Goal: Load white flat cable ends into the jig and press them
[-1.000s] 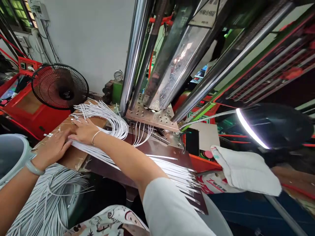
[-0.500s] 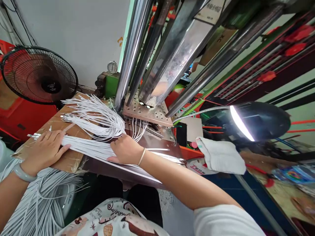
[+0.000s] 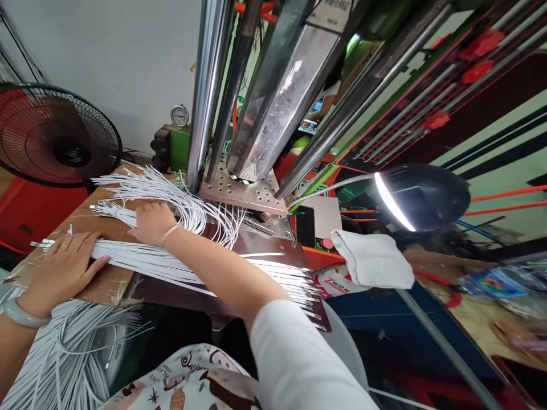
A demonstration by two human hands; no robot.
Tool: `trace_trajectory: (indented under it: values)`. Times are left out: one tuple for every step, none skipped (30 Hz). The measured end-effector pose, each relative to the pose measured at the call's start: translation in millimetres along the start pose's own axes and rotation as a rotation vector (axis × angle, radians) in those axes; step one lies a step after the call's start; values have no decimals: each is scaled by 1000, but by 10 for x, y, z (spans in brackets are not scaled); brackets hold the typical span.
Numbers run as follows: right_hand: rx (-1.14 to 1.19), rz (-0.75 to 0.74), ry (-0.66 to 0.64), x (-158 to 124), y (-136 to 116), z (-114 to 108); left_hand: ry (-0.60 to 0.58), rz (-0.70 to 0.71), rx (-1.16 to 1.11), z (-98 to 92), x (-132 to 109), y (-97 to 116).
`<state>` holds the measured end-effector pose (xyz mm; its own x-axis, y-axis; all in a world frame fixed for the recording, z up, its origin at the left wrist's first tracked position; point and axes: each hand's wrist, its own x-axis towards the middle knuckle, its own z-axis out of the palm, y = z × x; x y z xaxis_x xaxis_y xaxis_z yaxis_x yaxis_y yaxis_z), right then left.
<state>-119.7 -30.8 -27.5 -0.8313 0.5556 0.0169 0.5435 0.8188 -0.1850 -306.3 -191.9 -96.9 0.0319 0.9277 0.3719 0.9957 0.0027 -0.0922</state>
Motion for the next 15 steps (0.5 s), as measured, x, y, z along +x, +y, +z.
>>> trace_trajectory:
  values:
    - [2, 28, -37, 151, -71, 3, -8, -3, -14, 5, -25, -15]
    - [6, 38, -64, 261, -116, -19, -10, -7, -40, 2, -54, -29]
    - [20, 44, -66, 336, -138, -69, 7, -18, -77, -15, -80, -39]
    - [50, 53, -35, 381, -143, -153, 57, -38, -127, -48, -92, -39]
    - [101, 63, 27, 407, -140, -271, 131, -65, -198, -99, -78, -25]
    - [176, 72, 112, 424, -136, -422, 221, -87, -308, -169, -26, 6]
    - [270, 66, 219, 438, -138, -602, 310, -100, -478, -254, 73, 58]
    - [374, 41, 336, 449, -148, -801, 392, -114, -726, -349, 218, 134]
    - [471, -2, 436, 451, -169, -1009, 446, -110, -997, -448, 405, 231]
    - [548, -58, 500, 435, -198, -1208, 478, -102, -1342, -543, 618, 347]
    - [603, -113, 544, 386, -233, -1384, 524, -157, -1651, -628, 836, 473]
    - [635, -167, 582, 293, -269, -1519, 538, -176, -1724, -695, 1041, 601]
    - [642, -218, 631, 154, -299, -1597, 557, -203, -1749, -740, 1213, 720]
    - [631, -272, 696, -27, -314, -1607, 591, -278, -1783, -758, 1342, 824]
    - [597, -343, 777, -234, -308, -1544, 577, -342, -1788, -750, 1426, 910]
